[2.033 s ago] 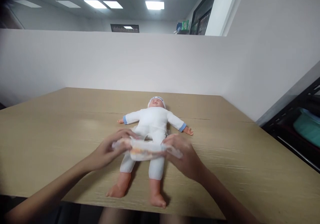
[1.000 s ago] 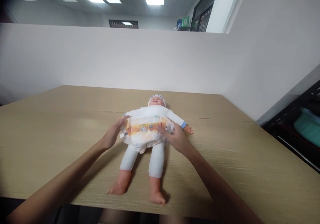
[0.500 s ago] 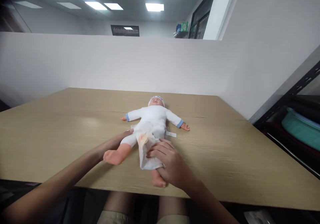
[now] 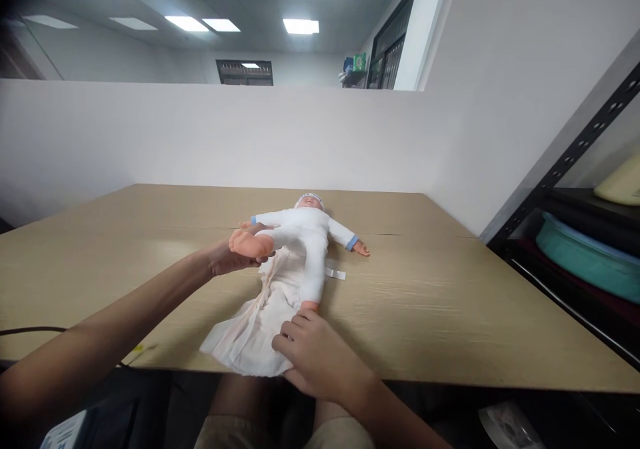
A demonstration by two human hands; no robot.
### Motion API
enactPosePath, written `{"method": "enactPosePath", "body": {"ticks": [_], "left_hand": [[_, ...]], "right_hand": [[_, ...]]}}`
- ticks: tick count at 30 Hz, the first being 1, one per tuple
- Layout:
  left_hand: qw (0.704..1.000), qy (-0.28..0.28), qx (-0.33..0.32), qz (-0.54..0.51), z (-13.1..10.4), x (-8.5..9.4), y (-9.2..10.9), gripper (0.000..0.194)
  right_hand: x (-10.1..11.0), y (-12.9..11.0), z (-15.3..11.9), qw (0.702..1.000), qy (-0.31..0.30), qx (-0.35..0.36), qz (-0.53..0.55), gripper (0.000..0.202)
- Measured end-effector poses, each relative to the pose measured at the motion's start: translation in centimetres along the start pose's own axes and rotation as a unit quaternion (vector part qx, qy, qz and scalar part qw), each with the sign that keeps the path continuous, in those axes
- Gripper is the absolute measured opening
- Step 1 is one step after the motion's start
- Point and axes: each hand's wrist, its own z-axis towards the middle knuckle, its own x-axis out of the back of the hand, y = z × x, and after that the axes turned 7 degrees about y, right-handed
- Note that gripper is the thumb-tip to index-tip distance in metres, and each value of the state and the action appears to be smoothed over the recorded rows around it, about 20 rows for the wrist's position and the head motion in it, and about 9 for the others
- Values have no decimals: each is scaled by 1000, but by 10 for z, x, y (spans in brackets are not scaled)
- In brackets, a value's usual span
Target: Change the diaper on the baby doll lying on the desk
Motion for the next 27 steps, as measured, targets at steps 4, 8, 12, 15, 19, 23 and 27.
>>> {"method": "enactPosePath", "body": {"ticks": [4,8,12,15,19,23,27], "left_hand": [[998,-28,38,-31,-8,-11,8,60],[995,-56,48,-62,-14,-26,22,45],[992,-56,68,-86,-15,-34,38,33],[991,-40,76,-105,-12,-33,47,25],[987,-48,87,-127,-6,-30,54,21],[982,-63,88,-154,-4,-24,56,16],[982,-54,76,-161,-7,-18,54,13]], "right_hand": [[0,-31,-5,990,69,-94,83,48],[-1,-55,6,967,151,-145,142,45],[-15,-50,42,952,159,-223,135,49],[-28,-24,72,947,132,-274,107,60],[-43,24,94,933,84,-345,61,71],[-48,58,93,936,32,-347,54,73],[-45,76,93,941,31,-333,49,68]]}}
